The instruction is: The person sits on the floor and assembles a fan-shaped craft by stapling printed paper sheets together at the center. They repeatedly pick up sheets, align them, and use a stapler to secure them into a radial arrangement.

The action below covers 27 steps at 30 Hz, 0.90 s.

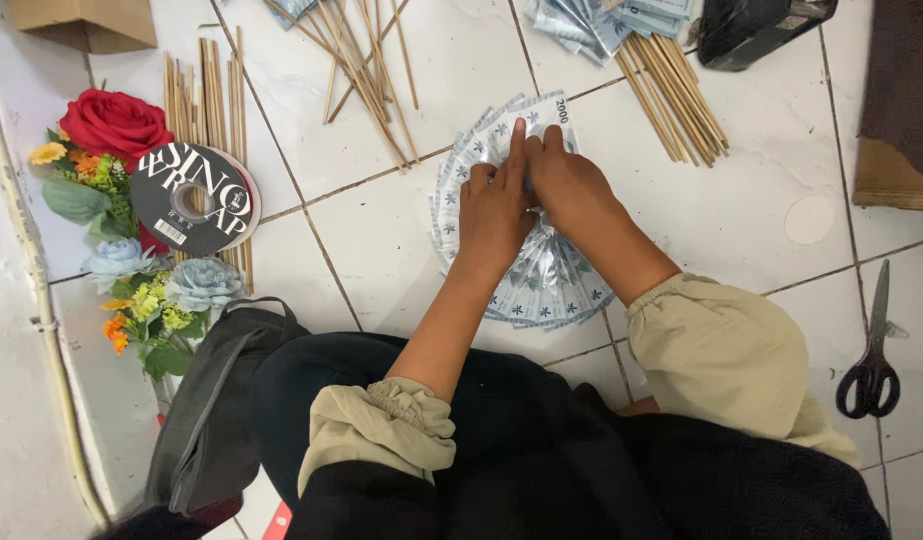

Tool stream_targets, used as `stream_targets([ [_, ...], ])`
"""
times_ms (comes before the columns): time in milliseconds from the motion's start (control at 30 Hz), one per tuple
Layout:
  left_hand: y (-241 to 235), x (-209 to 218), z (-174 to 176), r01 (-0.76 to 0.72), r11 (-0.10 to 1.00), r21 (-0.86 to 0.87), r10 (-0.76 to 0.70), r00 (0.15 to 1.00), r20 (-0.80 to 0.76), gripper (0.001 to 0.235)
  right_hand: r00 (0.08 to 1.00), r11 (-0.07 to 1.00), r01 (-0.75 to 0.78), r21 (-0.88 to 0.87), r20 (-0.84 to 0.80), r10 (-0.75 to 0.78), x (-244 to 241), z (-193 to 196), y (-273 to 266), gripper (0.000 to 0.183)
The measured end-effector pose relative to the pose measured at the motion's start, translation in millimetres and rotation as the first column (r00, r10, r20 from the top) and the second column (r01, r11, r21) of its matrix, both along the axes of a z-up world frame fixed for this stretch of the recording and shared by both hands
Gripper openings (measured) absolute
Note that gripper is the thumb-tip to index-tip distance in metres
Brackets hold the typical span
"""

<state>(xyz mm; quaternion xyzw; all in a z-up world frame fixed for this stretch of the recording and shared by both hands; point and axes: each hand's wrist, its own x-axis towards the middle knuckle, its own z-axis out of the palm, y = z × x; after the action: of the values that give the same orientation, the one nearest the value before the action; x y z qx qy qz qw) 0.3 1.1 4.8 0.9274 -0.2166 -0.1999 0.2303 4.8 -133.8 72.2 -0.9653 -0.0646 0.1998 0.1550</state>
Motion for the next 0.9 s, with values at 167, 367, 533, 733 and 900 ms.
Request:
stream_targets([
  [167,1.9,-0.1,7.9,-0.002,1.000,-0.025,0.002,1.000,0.002,0.125,0.999,1.000,0.024,-0.005,0.031,-0.024,-3.6,-1.8,-13.8,0.048],
  [367,1.2,-0.9,24.4,0.004,1.000,-0.027,-0.004,1.000,0.000,0.125,0.968,0.950,0.247,0.191,-0.082,-0.236,-11.9,-8.1,-33.2,0.044],
  [533,0.4,-5.0,13.2,0.012,1.000,-0.010,-0.012,1.000,-0.002,0.121,0.920,0.900,0.391,0.192,-0.095,-0.379,2.4,-12.3,-70.5,0.028],
  [733,-3.7,-11.4,-27.1,0.054,0.998,0.046,-0.066,0.936,0.347,0.069,0.643,0.763,0.343,0.548,0.455,-0.616,52.4,-32.4,-95.2,0.025],
  [900,-4.1,-12.5,-26.4,0.072,0.994,0.086,-0.095,0.946,0.311,0.067,0.704,0.965,0.228,0.128,0.663,-0.254,88.4,-10.5,-71.5,0.054],
])
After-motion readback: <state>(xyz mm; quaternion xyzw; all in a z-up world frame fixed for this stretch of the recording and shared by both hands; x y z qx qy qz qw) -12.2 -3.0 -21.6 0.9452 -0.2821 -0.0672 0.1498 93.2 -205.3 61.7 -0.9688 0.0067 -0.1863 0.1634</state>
